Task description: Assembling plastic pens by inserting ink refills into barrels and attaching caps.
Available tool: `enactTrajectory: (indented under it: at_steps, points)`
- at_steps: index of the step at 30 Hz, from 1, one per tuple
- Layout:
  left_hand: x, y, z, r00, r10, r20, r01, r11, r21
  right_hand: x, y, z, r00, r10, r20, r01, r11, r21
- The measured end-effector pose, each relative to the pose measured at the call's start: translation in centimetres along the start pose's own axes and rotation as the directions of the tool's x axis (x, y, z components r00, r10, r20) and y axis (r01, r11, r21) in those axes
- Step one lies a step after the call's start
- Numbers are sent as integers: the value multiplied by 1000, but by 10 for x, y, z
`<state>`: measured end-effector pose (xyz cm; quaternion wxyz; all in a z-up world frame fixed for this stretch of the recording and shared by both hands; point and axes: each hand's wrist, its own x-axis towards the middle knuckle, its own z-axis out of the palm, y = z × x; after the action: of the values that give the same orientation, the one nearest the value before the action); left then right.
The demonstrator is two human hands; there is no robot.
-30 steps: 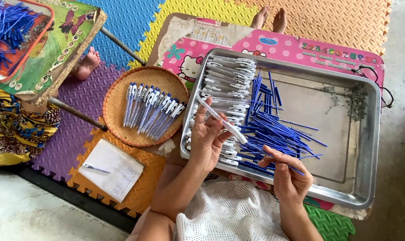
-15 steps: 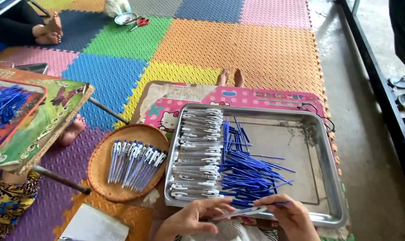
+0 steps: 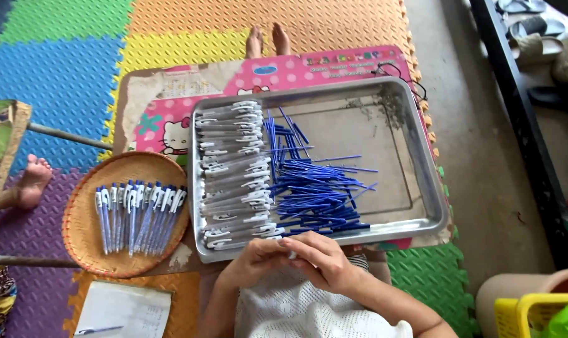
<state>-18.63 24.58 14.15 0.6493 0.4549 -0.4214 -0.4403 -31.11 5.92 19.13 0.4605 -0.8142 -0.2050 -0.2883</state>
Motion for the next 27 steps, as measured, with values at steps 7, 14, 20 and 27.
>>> enactTrajectory:
  at_steps: [7, 14, 20, 27]
  points:
    - [-3, -12, -14, 997, 0, 76, 17, 974, -224, -19, 50, -23, 997, 21, -72, -35, 981, -189]
    - [4, -9, -7, 997, 75, 21, -66, 955, -288, 29, 100, -142, 842, 534, 71, -332, 619, -712]
    - [6, -3, -5, 999, 51, 0, -49, 953, -298, 28, 148, -134, 719, 674, 169, -258, 485, -836]
    - [4, -9, -6, 999, 42, -24, -47, 951, -305, 28, 170, -134, 727, 671, 145, -245, 451, -858]
